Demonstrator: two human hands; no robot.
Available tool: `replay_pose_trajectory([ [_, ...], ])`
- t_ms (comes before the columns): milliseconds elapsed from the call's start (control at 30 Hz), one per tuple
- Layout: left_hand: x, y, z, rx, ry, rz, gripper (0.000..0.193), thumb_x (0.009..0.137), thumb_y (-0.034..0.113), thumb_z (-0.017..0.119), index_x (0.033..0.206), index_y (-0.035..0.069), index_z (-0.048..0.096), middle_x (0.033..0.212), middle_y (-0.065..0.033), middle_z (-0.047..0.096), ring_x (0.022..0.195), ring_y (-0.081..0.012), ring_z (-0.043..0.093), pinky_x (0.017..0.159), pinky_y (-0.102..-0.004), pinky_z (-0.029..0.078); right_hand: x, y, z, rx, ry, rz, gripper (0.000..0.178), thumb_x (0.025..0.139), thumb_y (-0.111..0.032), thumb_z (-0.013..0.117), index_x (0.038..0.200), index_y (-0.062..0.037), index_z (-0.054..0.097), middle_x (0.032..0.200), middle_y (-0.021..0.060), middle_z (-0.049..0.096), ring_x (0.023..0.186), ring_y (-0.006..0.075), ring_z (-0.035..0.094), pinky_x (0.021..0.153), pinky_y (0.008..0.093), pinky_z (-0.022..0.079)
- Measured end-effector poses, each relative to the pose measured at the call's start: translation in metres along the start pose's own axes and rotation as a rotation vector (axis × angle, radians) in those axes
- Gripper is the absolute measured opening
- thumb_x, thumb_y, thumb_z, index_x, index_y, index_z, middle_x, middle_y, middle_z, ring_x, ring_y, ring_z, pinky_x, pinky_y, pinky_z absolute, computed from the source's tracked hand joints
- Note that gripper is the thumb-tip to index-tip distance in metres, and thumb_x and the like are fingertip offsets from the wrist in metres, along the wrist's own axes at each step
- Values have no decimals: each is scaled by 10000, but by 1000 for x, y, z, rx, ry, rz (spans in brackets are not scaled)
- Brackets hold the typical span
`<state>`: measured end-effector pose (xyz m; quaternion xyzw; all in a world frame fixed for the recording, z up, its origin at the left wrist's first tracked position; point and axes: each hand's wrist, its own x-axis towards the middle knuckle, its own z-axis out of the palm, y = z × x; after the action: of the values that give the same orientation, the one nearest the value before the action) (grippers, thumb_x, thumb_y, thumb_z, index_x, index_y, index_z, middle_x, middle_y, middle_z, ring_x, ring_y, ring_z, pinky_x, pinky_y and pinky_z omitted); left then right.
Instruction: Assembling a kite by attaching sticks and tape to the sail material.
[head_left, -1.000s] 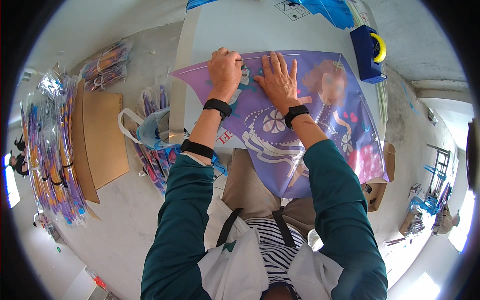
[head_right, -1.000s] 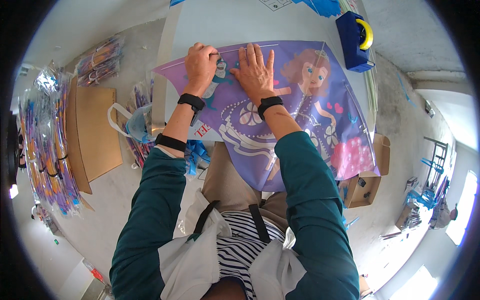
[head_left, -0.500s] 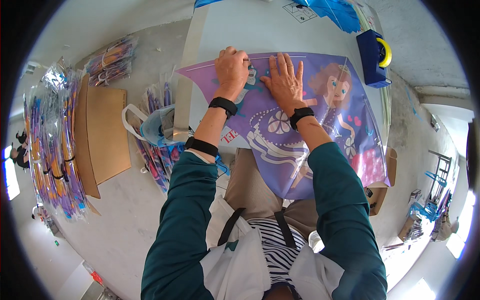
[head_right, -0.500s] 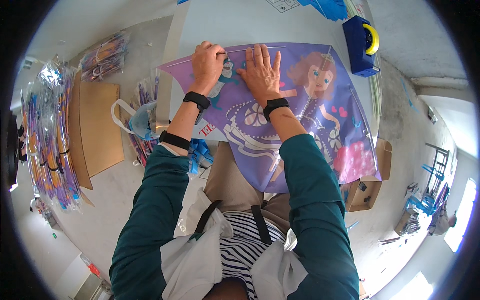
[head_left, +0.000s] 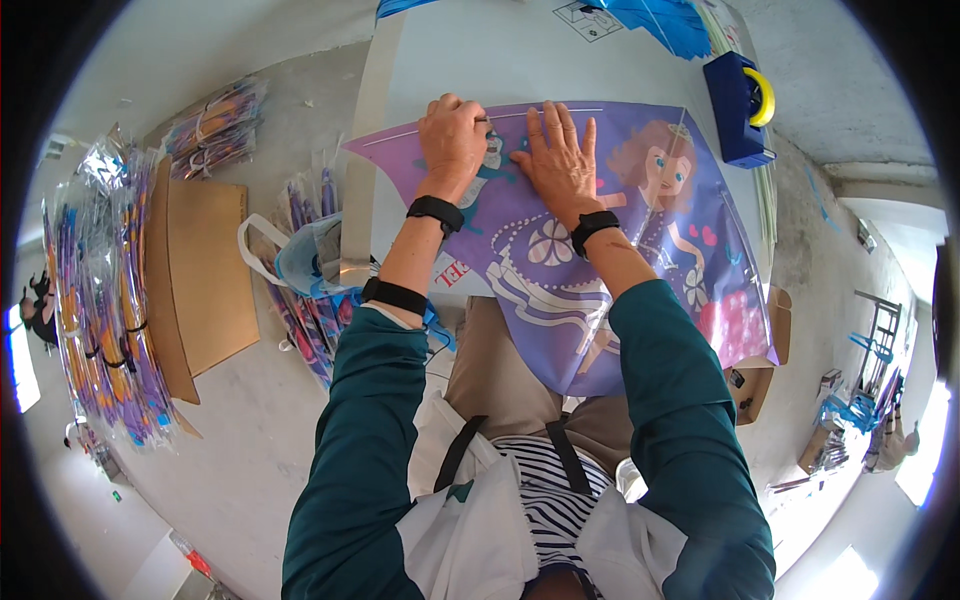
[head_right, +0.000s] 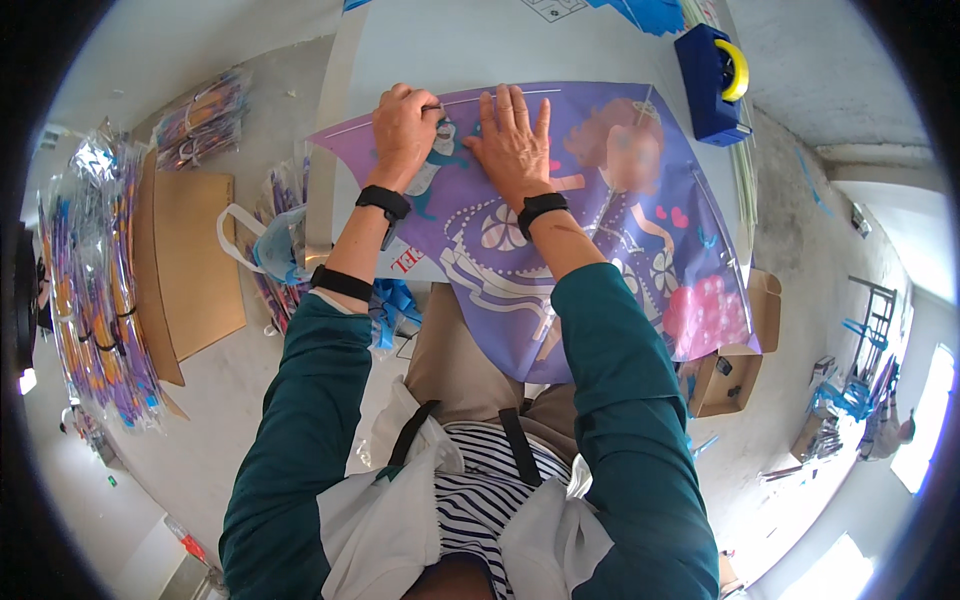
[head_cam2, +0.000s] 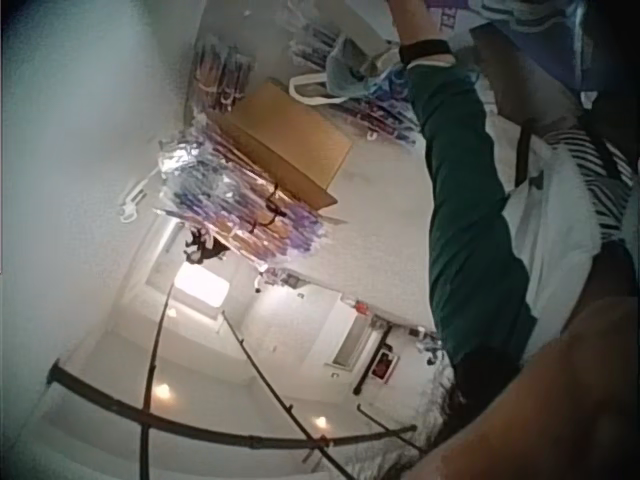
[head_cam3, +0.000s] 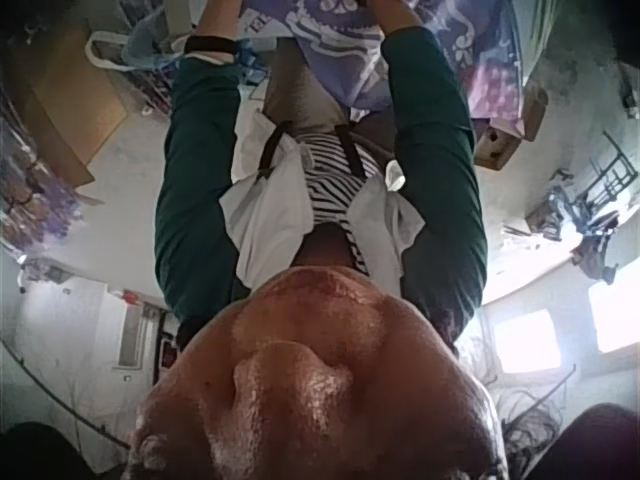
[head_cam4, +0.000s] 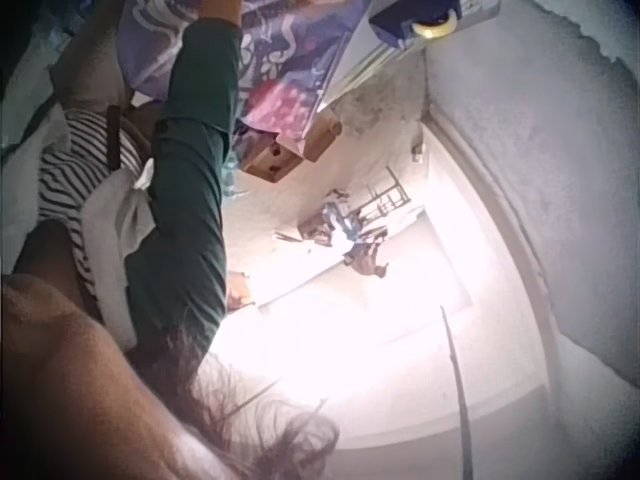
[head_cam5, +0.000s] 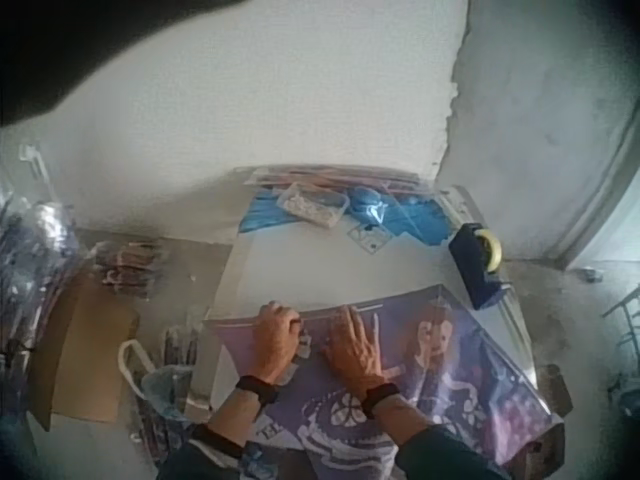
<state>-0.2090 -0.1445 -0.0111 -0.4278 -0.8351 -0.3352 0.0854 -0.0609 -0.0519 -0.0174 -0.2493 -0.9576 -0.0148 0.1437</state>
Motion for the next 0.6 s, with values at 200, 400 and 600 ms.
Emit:
replay_pose_trajectory([
  [200, 0, 0, -5, 18, 7, 22, 125, 718, 140, 799, 765, 102, 690, 816, -48, 611, 867, -283, 603, 742, -429, 478, 0, -1, 1, 6, 8, 1, 717, 877, -489, 647, 1438, -92, 445, 1485, 94, 380, 1423, 256, 321, 1165, 605, 190],
  [400, -14, 3, -16, 11, 7, 59, 153, 718, 118, 793, 824, 112, 683, 889, -31, 598, 920, -264, 582, 802, -416, 435, 0, -1, 0, 14, 6, 5, 706, 885, -490, 636, 1437, -92, 447, 1483, 95, 383, 1421, 261, 325, 1165, 602, 200],
  [600, -63, -2, -54, -18, -4, 96, 171, 712, 87, 772, 843, 95, 662, 888, -41, 591, 900, -279, 580, 788, -425, 425, 2, -3, -4, 25, -16, 8, 693, 900, -489, 620, 1440, -94, 443, 1487, 98, 380, 1427, 265, 320, 1166, 609, 193],
])
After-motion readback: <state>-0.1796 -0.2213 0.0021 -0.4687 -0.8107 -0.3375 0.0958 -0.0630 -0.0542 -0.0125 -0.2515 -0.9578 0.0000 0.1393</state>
